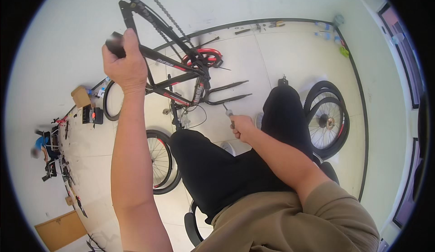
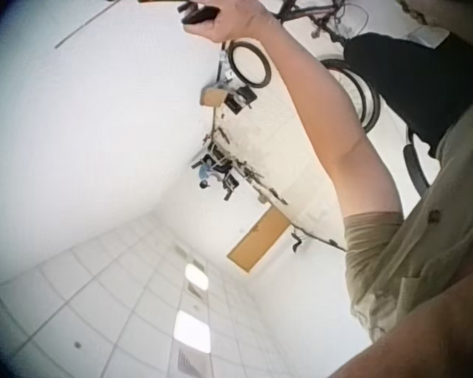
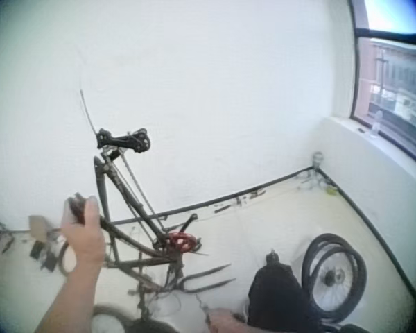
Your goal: The person uses a screwdriver to tighten bolts on the crankset and chainring of a bicycle frame held upside down. The person rotates the crank arm to check alignment and continues adjusting the chainring bolts.
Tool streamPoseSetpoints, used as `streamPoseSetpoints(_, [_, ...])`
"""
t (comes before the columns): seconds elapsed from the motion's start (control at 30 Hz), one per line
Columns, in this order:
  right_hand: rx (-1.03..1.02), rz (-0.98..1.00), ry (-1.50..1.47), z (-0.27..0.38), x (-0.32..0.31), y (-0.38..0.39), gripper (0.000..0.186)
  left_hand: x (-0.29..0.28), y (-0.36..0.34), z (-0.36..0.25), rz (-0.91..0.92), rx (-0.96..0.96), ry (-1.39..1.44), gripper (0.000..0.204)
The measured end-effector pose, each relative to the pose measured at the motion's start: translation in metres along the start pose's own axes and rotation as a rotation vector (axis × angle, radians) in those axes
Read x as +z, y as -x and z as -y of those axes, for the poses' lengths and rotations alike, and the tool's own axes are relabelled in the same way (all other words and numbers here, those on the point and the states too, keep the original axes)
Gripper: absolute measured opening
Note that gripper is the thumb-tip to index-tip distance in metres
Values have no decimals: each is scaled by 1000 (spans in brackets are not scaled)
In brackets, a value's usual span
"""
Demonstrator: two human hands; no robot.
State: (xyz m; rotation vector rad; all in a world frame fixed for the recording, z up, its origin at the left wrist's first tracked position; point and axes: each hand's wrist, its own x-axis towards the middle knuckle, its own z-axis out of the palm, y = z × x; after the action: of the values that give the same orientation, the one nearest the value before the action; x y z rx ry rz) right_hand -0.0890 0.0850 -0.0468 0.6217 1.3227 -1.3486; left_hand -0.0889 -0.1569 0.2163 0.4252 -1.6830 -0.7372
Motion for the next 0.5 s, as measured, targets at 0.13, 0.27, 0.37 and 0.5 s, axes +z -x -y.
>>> streamPoseSetpoints(0.13, [-7,41,-9,-17,5,15,16,-1,5,-6,27,-3,80,29])
streamPoseSetpoints(0.27, [-79,-29,13,-13,-3,10,20,1,4,-10,12,-12,28,32])
streamPoseSetpoints(0.37, [-137,-44,23,-9,-5,11,25,0,4,-12,10,-24,-3,33])
streamPoseSetpoints(0.5, [-147,-51,10,-8,-6,14,29,0,4,-9,11,-7,0,34])
